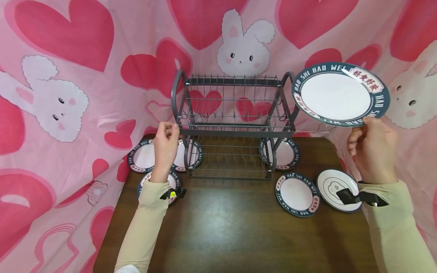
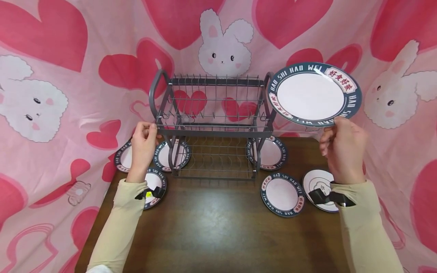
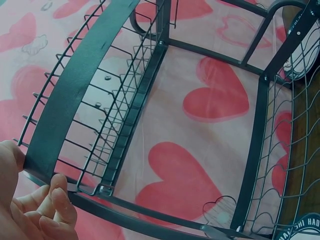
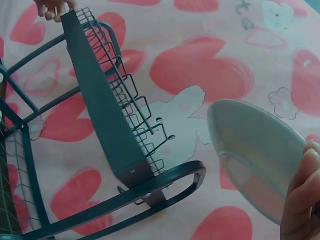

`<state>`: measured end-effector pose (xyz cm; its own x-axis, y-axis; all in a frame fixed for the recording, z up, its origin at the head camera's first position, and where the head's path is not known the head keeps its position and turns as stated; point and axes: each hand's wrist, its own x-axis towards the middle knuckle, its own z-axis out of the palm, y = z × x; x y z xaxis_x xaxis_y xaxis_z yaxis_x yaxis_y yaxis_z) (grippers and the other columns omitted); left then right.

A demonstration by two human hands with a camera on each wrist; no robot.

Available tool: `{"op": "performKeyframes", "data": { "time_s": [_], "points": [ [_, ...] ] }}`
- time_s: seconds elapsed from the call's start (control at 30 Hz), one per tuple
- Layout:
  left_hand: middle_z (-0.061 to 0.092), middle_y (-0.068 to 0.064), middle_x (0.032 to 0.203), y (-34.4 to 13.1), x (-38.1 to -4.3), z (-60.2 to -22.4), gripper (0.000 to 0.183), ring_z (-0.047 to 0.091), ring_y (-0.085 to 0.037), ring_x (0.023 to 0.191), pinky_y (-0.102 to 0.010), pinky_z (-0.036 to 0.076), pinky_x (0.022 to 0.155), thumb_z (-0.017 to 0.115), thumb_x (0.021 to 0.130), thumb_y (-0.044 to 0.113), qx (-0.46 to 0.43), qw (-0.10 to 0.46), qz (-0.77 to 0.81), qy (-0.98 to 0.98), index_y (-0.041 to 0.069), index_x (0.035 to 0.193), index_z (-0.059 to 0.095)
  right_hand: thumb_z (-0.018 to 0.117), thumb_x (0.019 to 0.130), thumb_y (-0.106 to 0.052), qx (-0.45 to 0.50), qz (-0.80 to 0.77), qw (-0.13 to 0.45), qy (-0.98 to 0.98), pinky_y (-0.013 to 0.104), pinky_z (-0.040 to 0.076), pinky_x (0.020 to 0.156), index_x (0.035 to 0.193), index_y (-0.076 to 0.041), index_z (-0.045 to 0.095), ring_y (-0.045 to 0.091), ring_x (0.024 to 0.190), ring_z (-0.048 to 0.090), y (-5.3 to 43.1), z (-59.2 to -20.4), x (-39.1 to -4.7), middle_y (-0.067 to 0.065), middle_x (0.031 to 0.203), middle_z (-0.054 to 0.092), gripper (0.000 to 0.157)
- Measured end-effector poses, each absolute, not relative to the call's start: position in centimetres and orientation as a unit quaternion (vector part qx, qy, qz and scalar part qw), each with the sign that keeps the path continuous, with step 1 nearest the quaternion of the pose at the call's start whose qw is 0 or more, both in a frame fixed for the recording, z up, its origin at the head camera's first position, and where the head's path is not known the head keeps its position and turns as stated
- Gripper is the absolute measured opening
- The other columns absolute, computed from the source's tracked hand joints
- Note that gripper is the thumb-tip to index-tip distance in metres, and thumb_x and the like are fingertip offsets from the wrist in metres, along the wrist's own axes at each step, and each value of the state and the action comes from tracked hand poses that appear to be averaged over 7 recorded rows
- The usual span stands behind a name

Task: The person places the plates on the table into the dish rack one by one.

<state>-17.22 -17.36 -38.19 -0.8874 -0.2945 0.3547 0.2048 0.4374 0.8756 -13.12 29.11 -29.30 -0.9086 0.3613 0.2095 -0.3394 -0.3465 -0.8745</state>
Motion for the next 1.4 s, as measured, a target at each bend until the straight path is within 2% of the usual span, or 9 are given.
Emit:
{"op": "performKeyframes", "data": {
  "time_s": [0.13,0.4,0.6,0.77,0.9,1.13,1.4],
  "points": [
    [0.067,-0.009,0.079,-17.3,-17.2,-38.2,0.032,0.056,-0.019,0.061,-0.026,0.038,0.052,0.049,0.095,0.039,0.031,0.236,-0.524,-0.818,0.008,0.104,0.055,0.056,0.092,-0.015,-0.039,0.806,0.206,-0.553,0.023,0.033,0.028,0.077,0.012,0.058,0.021,0.028,0.041,28.9,-28.4,-13.7,0.014,0.049,0.053,0.031],
    [0.066,-0.008,0.078,-17.3,-17.2,-38.1,0.032,0.058,-0.03,0.063,-0.025,0.038,0.05,0.049,0.095,0.038,0.03,0.235,-0.53,-0.814,0.008,0.105,0.055,0.056,0.093,-0.019,-0.047,0.763,0.186,-0.618,0.022,0.039,0.033,0.078,0.01,0.061,0.02,0.032,0.046,28.3,-26.9,-14.6,0.013,0.052,0.055,0.033],
    [0.067,-0.009,0.078,-17.3,-17.2,-38.2,0.032,0.058,-0.029,0.063,-0.025,0.039,0.051,0.049,0.095,0.038,0.033,0.237,-0.528,-0.815,0.008,0.105,0.055,0.052,0.092,-0.016,-0.052,0.719,0.201,-0.663,0.022,0.038,0.033,0.071,0.01,0.06,0.021,0.033,0.046,27.5,-26.1,-15.6,0.012,0.051,0.055,0.034],
    [0.067,-0.009,0.078,-17.2,-17.2,-38.2,0.032,0.057,-0.021,0.061,-0.024,0.04,0.052,0.049,0.095,0.037,0.037,0.239,-0.526,-0.816,0.007,0.104,0.055,0.049,0.091,-0.013,-0.058,0.7,0.209,-0.68,0.021,0.036,0.03,0.069,0.008,0.061,0.018,0.031,0.046,26.9,-25.2,-16.4,0.011,0.049,0.055,0.032],
    [0.067,-0.009,0.078,-17.2,-17.2,-38.2,0.031,0.058,-0.02,0.06,-0.024,0.042,0.052,0.049,0.095,0.037,0.037,0.241,-0.53,-0.813,0.007,0.104,0.055,0.048,0.09,-0.013,-0.057,0.662,0.219,-0.715,0.022,0.036,0.03,0.068,0.006,0.063,0.017,0.031,0.048,26.2,-24.6,-16.8,0.01,0.048,0.056,0.033],
    [0.067,-0.01,0.079,-17.1,-17.1,-38.2,0.033,0.059,-0.017,0.06,-0.024,0.043,0.053,0.048,0.095,0.039,0.035,0.238,-0.534,-0.811,0.007,0.105,0.054,0.044,0.091,-0.021,-0.072,0.507,0.25,-0.822,0.021,0.044,0.037,0.065,0.002,0.063,0.016,0.037,0.054,25.3,-23.8,-17.0,0.006,0.052,0.06,0.039],
    [0.066,-0.016,0.081,-17.1,-17.1,-38.2,0.033,0.058,-0.015,0.059,-0.023,0.043,0.053,0.048,0.095,0.038,0.035,0.238,-0.536,-0.809,0.007,0.105,0.054,0.046,0.089,-0.03,-0.081,0.423,0.29,-0.855,0.02,0.04,0.035,0.066,-0.005,0.068,0.012,0.037,0.053,24.9,-24.0,-17.8,-0.001,0.053,0.06,0.04]
  ]
}}
